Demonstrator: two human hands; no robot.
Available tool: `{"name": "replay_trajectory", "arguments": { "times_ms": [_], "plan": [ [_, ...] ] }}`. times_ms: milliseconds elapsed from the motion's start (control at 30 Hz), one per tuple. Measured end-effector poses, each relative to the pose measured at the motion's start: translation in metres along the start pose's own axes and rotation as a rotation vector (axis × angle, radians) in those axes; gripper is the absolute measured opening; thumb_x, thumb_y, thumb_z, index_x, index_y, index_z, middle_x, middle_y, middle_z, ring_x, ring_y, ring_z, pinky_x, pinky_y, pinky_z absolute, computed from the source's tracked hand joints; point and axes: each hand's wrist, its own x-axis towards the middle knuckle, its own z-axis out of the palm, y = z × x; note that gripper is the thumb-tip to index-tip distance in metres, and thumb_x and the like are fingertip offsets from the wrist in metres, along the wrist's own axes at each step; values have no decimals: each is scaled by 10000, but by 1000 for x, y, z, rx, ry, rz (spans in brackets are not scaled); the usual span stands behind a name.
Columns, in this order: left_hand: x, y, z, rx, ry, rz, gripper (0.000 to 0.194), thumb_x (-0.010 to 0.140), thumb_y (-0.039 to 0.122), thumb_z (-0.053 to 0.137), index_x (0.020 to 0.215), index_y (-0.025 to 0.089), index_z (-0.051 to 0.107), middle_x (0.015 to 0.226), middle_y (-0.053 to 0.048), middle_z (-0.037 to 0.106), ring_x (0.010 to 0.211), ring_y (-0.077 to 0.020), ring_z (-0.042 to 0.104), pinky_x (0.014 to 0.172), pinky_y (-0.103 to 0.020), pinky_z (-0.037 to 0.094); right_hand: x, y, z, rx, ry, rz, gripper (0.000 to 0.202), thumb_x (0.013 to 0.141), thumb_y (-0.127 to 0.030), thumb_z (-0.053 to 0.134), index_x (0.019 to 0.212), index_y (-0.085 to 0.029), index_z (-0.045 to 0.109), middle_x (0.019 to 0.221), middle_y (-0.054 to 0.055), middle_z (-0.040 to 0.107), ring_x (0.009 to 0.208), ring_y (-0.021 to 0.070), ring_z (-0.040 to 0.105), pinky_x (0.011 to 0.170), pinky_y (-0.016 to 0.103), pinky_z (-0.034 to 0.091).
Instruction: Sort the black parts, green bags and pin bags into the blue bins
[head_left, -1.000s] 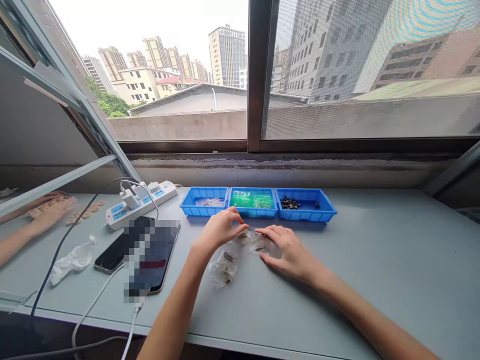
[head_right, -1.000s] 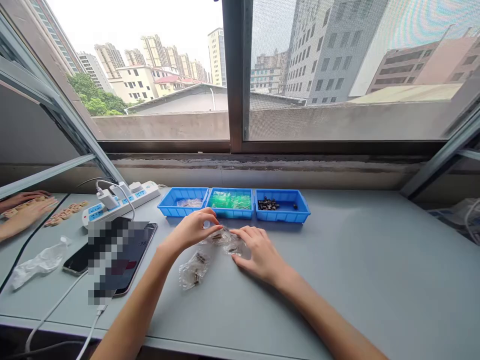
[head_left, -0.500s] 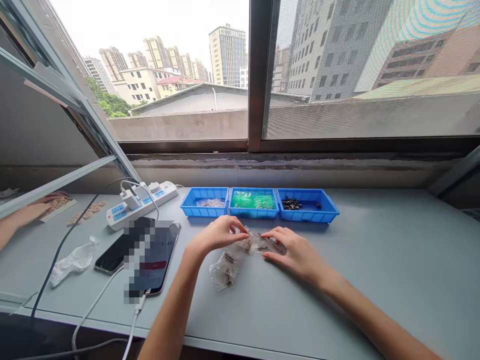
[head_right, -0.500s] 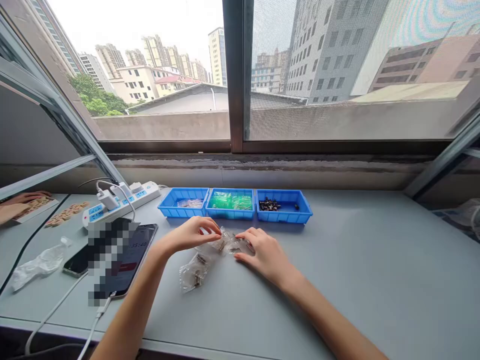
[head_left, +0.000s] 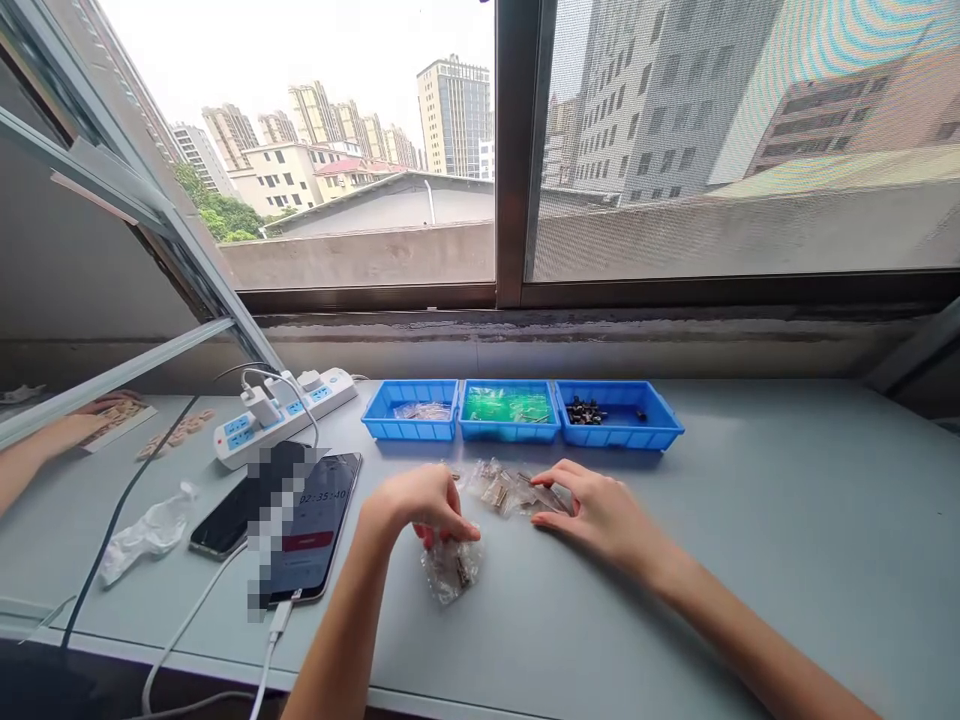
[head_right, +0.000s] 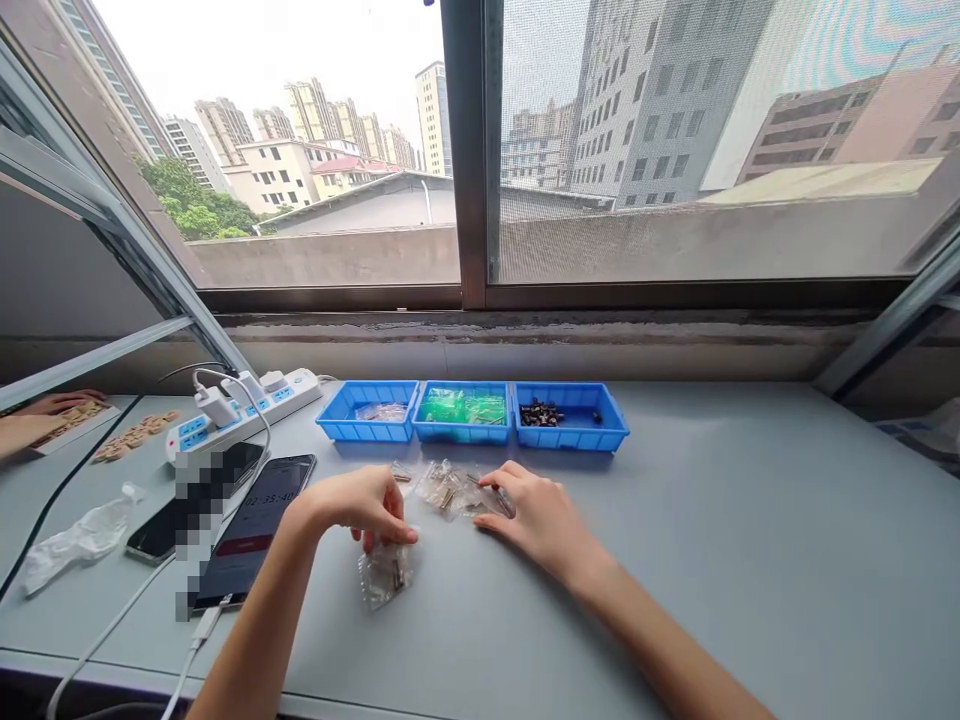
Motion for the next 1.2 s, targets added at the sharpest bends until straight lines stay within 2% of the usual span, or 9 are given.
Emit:
{"name": "replay_trajectory", "arguments": {
  "times_ms": [200,400,633,733,800,867,967,1067,1200],
  "plan": [
    [4,3,4,0,-4,10,163,553,280,699,511,174,582,481,38,537,461,-116,533,471,-212,375,-1,-3,-1,-16,-12,18,245,786,-354,690,1014,-265,680,987,-25,704,626,161,630,586,282,443],
    [11,6,9,-8,65,146,236,643,385,677,571,169,611,493,21,539,511,-118,526,444,-200,313,0,-2,-1,49,-11,34,264,767,-347,689,1015,-258,691,977,-10,703,639,170,617,611,293,446],
    [10,6,7,-76,113,236,321,705,450,629,612,143,629,578,-8,581,531,-121,548,483,-206,399,2,7,-7,318,-53,27,311,704,-292,662,996,-205,724,919,29,728,597,156,572,631,291,474],
    [9,8,6,-72,220,271,388,714,525,623,601,154,627,570,6,565,535,-110,506,482,-206,356,2,9,-12,373,-53,45,333,688,-259,614,993,-195,734,856,30,739,606,162,584,642,294,486],
    [10,10,7,-73,320,341,394,710,554,634,630,169,650,609,7,589,601,-123,517,512,-212,349,1,8,-14,393,-22,68,343,674,-256,602,982,-189,735,817,31,738,591,163,590,616,294,485],
    [13,13,10,-107,406,424,365,705,552,655,700,187,673,698,5,629,680,-138,541,561,-219,373,1,5,-16,436,35,80,337,682,-286,606,980,-191,730,791,31,735,593,165,593,565,283,469],
    [18,18,16,-182,474,511,318,701,500,700,828,210,676,793,9,647,714,-140,555,598,-223,401,1,-3,-17,579,67,73,344,717,-358,630,1017,-210,708,798,33,740,616,166,601,483,250,422],
    [22,22,21,-230,502,625,229,747,425,694,763,198,669,773,5,637,680,-124,534,588,-218,404,-1,-10,-18,759,64,80,391,732,-423,659,1061,-213,681,835,53,750,571,149,592,435,233,403],
    [24,26,24,-332,599,787,326,778,476,661,640,181,657,727,-16,593,668,-120,508,574,-218,407,-3,-14,-16,899,168,120,440,664,-416,736,1055,-223,679,908,66,749,591,149,597,449,238,445]
  ]
}}
